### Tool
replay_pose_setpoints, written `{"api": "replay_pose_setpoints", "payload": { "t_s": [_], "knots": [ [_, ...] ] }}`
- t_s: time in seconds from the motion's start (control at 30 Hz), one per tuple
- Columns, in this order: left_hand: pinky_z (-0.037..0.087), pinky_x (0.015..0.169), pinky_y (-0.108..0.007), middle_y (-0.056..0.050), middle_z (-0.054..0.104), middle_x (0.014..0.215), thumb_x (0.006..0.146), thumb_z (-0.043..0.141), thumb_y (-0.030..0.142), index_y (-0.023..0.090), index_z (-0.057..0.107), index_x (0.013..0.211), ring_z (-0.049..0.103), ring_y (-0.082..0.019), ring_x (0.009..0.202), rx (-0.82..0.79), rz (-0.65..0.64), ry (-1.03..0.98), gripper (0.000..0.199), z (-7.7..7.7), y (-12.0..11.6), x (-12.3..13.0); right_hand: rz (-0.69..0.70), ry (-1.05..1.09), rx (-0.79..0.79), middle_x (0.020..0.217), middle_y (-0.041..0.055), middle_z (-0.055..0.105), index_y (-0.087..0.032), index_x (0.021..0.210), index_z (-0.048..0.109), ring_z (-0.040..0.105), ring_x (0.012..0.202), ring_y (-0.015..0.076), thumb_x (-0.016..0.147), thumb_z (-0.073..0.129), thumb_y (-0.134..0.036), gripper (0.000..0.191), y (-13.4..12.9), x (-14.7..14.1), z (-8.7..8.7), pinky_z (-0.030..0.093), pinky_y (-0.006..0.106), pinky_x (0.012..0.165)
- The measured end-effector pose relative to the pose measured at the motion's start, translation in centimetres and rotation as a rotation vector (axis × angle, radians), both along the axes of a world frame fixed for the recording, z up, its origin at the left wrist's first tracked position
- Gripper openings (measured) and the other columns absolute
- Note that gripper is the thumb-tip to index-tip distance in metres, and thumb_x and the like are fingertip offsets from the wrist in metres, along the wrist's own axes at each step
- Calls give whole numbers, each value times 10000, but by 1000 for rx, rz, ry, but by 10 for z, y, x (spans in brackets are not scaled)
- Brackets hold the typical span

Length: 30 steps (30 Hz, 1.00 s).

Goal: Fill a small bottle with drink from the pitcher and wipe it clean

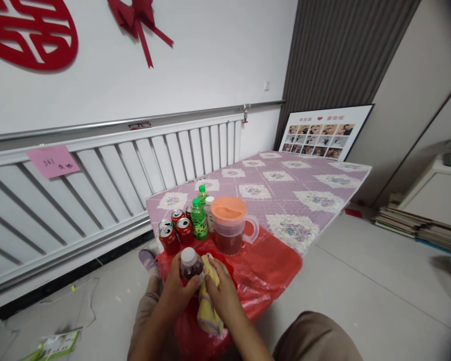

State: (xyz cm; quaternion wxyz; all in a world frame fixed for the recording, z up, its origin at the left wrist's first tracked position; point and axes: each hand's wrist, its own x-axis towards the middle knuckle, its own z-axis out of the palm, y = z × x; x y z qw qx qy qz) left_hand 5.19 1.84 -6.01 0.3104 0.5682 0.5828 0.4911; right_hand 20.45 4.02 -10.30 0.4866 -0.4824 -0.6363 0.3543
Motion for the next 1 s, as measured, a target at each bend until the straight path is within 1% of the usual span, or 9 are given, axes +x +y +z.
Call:
{"api": "replay_pose_setpoints", "payload": {
  "t_s": [0.1,0.2,0.27,0.43,0.53,0.63,0.73,0.83,1.0],
  "knots": [
    [483,996,-483,-108,644,1194,722,701,275,183,507,1259,625,-296,1116,-39,77,98,579,0,0,4,-4,4,11,1378,153,594,-157,1324,598,542,1296,268,832,524,-220,502,-1,1,-2,417,468,1119],
    [480,983,-495,-104,614,1179,691,716,274,181,569,1192,604,-303,1104,12,119,83,530,-5,4,-1,-11,12,16,1377,141,599,-177,1308,610,541,1296,265,815,539,-196,498,-4,2,-1,416,471,1120],
    [491,964,-486,-100,619,1154,682,727,274,180,600,1161,604,-303,1083,27,57,41,505,-7,7,-7,-17,20,30,1387,131,594,-192,1311,607,535,1302,262,822,541,-190,493,-7,3,5,412,475,1124],
    [477,1006,-455,-111,637,1216,702,744,237,182,567,1243,591,-309,1152,-32,-213,-98,572,-2,12,-23,-6,-4,139,1454,106,532,-229,1375,555,466,1360,254,853,528,-197,524,-14,2,34,370,478,1155],
    [454,1047,-460,-114,619,1278,724,725,201,187,512,1294,582,-305,1191,-59,-282,-176,609,-2,13,-25,13,-54,185,1475,102,507,-231,1374,560,430,1385,268,829,540,-189,546,-13,0,44,335,496,1173],
    [452,1055,-466,-118,604,1318,712,739,193,201,456,1323,585,-305,1207,-65,-299,-254,674,-5,14,-25,20,-42,113,1459,118,522,-208,1370,563,453,1371,259,836,523,-191,536,-9,0,39,353,477,1164],
    [453,1055,-471,-122,614,1308,714,743,217,202,475,1295,589,-305,1208,-59,-271,-264,640,-7,13,-25,19,-33,-24,1392,132,586,-187,1331,600,527,1311,261,820,526,-189,516,-6,3,25,390,472,1138],
    [450,1058,-473,-133,622,1304,715,741,241,190,498,1286,580,-309,1225,-52,-243,-235,622,-8,12,-26,33,-64,-81,1350,150,619,-155,1303,624,559,1279,276,801,538,-184,509,-6,6,14,394,490,1129],
    [439,1064,-480,-130,607,1323,731,717,256,194,480,1329,565,-308,1233,-55,-177,-193,646,-9,8,-19,32,-77,-74,1379,156,594,-133,1344,588,533,1310,266,804,519,-185,547,-7,7,16,378,477,1143]
  ]
}}
